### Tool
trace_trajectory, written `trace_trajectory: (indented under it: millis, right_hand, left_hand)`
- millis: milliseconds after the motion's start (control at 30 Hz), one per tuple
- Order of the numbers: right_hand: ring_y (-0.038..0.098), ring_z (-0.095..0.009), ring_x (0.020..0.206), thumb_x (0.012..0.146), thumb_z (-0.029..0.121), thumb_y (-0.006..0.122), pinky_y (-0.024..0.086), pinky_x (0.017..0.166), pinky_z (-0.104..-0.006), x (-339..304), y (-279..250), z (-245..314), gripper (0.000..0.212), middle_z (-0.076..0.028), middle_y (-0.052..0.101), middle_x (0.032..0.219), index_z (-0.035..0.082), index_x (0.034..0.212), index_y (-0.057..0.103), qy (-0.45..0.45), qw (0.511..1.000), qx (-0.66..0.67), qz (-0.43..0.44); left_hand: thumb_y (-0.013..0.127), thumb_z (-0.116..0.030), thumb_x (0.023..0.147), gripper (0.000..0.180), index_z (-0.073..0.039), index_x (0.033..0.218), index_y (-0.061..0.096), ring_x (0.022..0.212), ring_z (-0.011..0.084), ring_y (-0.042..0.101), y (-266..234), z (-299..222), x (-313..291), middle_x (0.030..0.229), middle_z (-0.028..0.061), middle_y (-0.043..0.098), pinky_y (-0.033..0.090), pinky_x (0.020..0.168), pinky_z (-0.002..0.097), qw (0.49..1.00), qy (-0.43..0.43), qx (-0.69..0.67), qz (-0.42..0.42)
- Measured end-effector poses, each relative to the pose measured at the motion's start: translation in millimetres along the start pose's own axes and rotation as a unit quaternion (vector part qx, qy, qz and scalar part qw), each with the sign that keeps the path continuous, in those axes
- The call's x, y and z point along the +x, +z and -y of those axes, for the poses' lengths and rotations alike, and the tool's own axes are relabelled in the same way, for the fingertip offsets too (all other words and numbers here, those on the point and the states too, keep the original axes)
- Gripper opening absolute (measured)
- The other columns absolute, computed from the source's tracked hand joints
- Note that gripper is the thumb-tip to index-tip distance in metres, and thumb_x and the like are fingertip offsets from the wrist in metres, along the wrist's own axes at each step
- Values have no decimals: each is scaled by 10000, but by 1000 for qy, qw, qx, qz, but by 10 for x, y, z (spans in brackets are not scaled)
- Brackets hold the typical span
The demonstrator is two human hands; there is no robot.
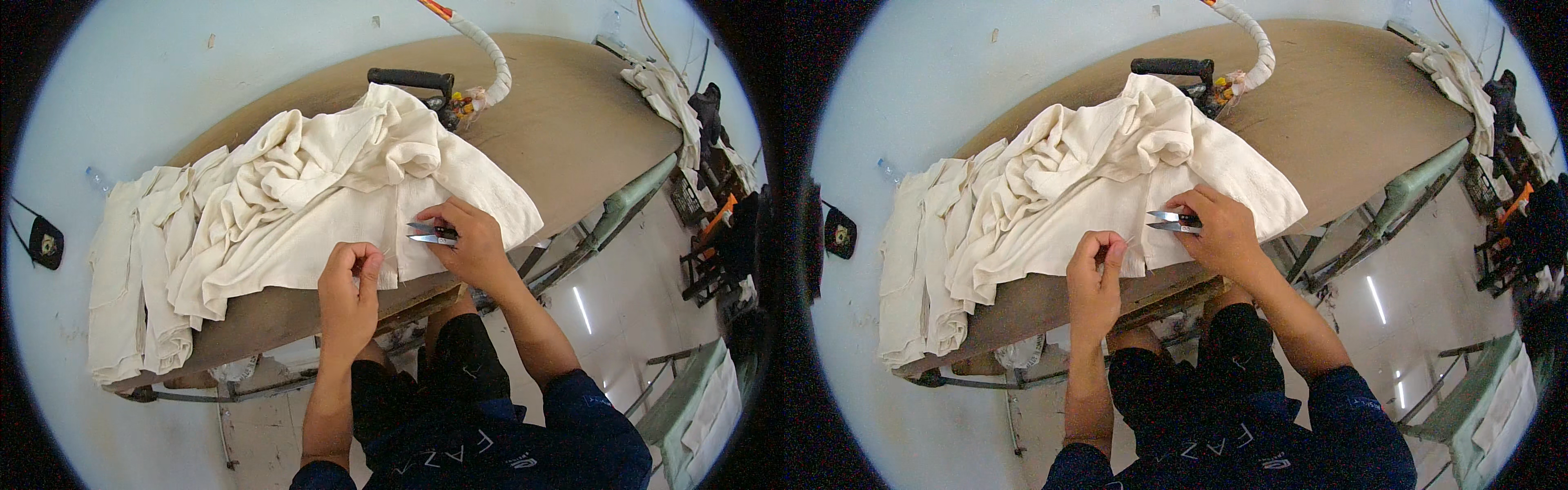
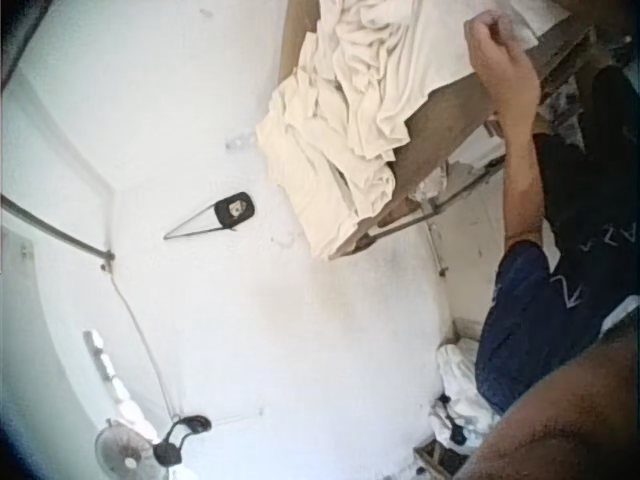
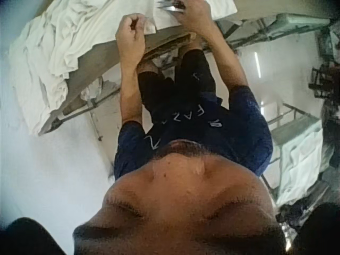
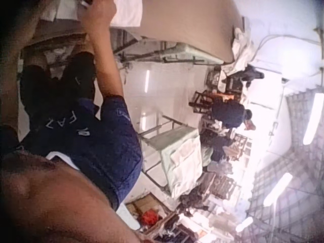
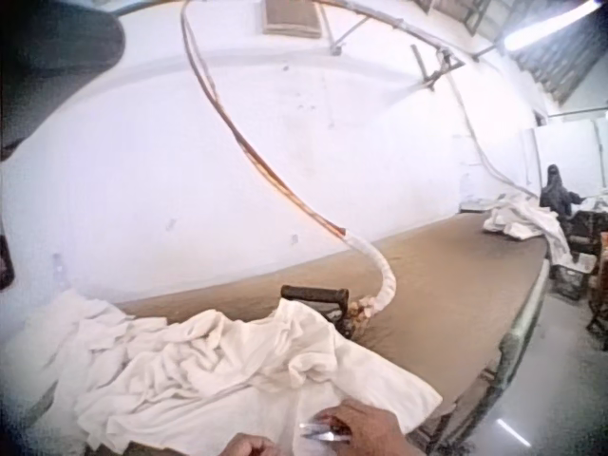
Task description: The person uses small scissors to trim loose threads from a white garment on an ironing board. The garment is repeatedly repositioned and turned over to access different areas for trimming.
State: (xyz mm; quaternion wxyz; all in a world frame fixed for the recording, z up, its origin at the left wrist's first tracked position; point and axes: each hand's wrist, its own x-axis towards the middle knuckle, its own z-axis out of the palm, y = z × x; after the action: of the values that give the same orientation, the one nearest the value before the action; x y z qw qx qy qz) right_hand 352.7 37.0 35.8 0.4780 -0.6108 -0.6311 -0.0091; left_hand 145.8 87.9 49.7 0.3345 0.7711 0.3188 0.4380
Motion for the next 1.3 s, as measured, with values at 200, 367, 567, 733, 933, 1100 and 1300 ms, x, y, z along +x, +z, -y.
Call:
trace_trajectory:
  millis: [200, 367, 567, 733, 933, 1100, 1300]
  right_hand:
    - [686, -270, 752, 790, 172, 829, 547, 686, -344, -2, -188, 201, 305, -59, 654, 934, 107, 1075, 744, -35, 999, -16, 27]
    - [683, -232, 719, 817, 214, 824, 539, 632, -334, -84, -401, 474, 281, -27, 636, 952, 131, 1078, 763, -87, 988, -109, 64]
    - [670, -203, 678, 805, 190, 812, 524, 581, -335, -16, -310, 635, 196, -14, 611, 926, 118, 978, 757, -151, 972, -170, 54]
    - [661, -201, 650, 798, 165, 808, 519, 555, -339, -9, -217, 655, 163, -7, 603, 909, 116, 940, 746, -150, 965, -208, 57]
    - [667, -221, 656, 800, 141, 821, 520, 552, -346, -41, -245, 616, 166, -20, 627, 934, 107, 947, 751, -109, 978, -175, 29]
    - [679, -236, 730, 802, 168, 855, 539, 626, -327, -89, -324, 505, 270, -69, 633, 953, 70, 1029, 747, -16, 994, -105, 16]
    - [659, -207, 851, 763, 125, 888, 534, 722, -313, -213, -176, 365, 374, -93, 612, 951, 31, 1088, 727, 27, 998, 41, 28]
  left_hand:
    - [625, -114, 1007, 145, 30, 999, 609, 752, 207, 580, 27, -67, 37, 886, 121, 609, 483, 717, 319, 1000, -16, 12, -1]
    - [627, -115, 1006, 141, 25, 1004, 610, 747, 204, 580, 25, -20, 37, 886, 117, 614, 480, 707, 322, 1000, -13, 3, -3]
    - [631, -116, 1005, 138, 21, 1004, 615, 733, 201, 578, 35, -40, 32, 886, 113, 619, 479, 694, 322, 1000, -11, -1, -7]
    - [629, -129, 1016, 144, 14, 1004, 621, 750, 174, 567, 27, -46, 30, 886, 93, 627, 474, 710, 300, 1000, -17, -15, -1]
    - [615, -142, 1025, 174, 29, 996, 610, 711, 177, 572, -30, -23, 34, 820, 98, 614, 474, 679, 307, 998, -28, -57, -5]
    - [608, -140, 1027, 175, 27, 974, 614, 668, 175, 569, -356, -41, -248, 768, 89, 608, 473, 644, 313, 968, -171, -179, 36]
    - [665, -186, 986, 189, -8, 925, 667, 704, 294, 662, -218, -46, -638, 811, 144, 670, 511, 660, 386, 982, -43, 111, 144]
